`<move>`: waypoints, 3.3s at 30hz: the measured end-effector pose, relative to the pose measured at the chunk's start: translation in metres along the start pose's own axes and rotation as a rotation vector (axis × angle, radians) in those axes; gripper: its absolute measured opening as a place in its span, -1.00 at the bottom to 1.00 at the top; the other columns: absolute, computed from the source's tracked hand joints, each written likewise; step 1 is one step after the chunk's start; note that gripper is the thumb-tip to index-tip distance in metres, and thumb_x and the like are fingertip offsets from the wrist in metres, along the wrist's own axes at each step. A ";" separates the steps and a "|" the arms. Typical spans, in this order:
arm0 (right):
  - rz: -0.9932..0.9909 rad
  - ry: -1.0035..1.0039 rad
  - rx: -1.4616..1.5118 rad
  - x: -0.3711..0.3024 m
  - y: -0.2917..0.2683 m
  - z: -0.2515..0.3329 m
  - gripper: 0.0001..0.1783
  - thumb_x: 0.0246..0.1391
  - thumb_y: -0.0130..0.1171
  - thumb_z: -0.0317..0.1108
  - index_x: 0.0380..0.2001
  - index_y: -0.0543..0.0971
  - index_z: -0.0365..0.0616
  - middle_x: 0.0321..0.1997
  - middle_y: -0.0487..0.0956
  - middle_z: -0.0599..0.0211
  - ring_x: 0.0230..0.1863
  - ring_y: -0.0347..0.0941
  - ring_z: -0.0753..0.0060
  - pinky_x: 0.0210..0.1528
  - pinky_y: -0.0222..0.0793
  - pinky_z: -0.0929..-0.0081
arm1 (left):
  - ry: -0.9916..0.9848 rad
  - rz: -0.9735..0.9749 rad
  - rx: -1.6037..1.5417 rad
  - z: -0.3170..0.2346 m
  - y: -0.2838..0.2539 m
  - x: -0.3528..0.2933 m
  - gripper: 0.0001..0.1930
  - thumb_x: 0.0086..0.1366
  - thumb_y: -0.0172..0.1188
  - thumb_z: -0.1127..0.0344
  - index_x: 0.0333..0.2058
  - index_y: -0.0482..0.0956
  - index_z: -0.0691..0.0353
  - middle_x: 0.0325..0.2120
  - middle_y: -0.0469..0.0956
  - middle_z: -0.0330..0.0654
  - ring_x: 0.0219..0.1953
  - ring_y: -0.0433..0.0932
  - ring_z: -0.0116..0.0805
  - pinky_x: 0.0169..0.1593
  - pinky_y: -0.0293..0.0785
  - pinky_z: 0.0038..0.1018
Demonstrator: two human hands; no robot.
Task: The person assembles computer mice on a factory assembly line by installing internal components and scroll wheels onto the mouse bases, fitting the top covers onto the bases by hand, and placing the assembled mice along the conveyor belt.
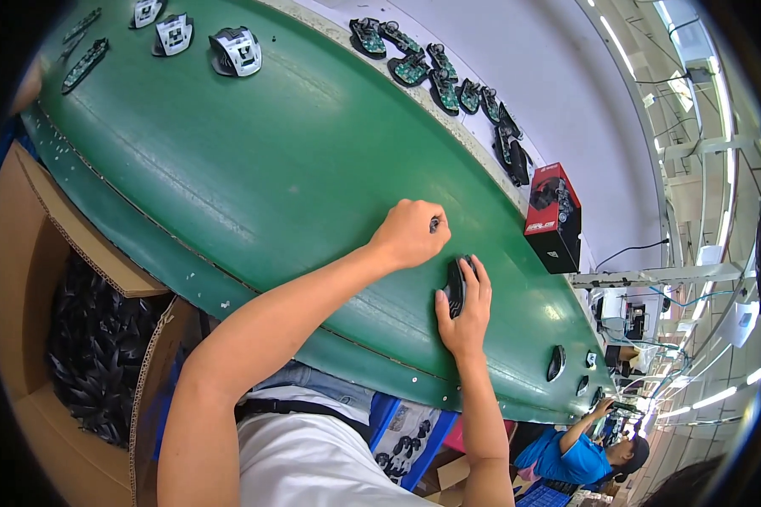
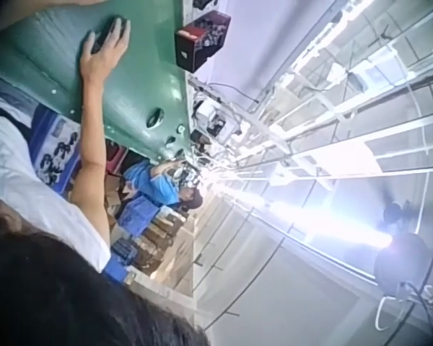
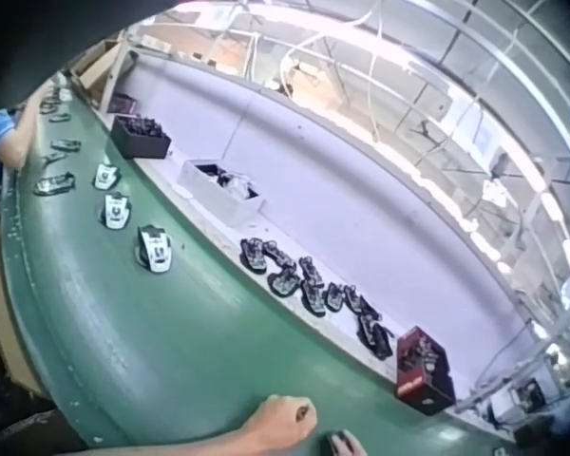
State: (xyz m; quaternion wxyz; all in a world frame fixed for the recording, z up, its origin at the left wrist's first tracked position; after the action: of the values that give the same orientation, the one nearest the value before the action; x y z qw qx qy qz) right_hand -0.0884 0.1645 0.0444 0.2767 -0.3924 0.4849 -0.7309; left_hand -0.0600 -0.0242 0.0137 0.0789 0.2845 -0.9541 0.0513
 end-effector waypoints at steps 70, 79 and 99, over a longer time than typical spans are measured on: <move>-0.145 -0.149 0.354 0.044 -0.037 0.042 -0.54 -0.15 0.31 -0.47 -0.07 0.57 -0.17 0.10 0.50 0.11 0.12 0.41 0.02 0.16 0.33 0.18 | -0.498 0.424 -0.889 0.002 0.028 -0.015 -0.51 0.42 -0.24 -0.14 -0.22 0.47 0.19 -0.56 0.56 -0.09 -0.75 0.41 -0.45 -0.82 0.10 -0.63; -0.220 -0.079 0.406 0.040 -0.015 0.028 -0.53 -0.14 0.19 -0.53 -0.05 0.50 -0.28 0.03 0.52 0.03 0.14 0.40 -0.03 0.23 0.25 0.19 | -0.552 0.561 -0.825 0.003 0.043 -0.024 -0.34 0.38 -0.24 -0.30 -0.43 0.53 0.22 -0.60 0.53 -0.20 -0.76 0.37 -0.51 -0.82 0.09 -0.66; -0.318 -0.038 0.473 0.036 -0.019 0.031 -0.69 0.04 0.18 -0.47 -0.10 0.54 -0.26 0.08 0.46 -0.02 0.09 0.44 -0.02 0.08 0.37 0.20 | -0.473 0.281 -0.890 0.006 0.029 -0.017 -0.59 0.42 -0.18 -0.03 -0.16 0.48 0.18 -0.50 0.54 -0.22 -0.71 0.40 -0.54 -0.78 0.14 -0.67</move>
State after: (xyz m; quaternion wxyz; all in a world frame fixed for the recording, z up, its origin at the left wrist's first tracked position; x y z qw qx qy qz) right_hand -0.0819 0.1281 0.0795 0.2515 -0.4019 0.2281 -0.8504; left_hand -0.0626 0.0088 0.0029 -0.0330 0.0965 -0.9043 -0.4146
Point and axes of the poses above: each hand's wrist, its own x-axis towards the middle knuckle, its own y-axis out of the palm, z = x × y, the point moved 5 cm from there along x, towards the middle knuckle
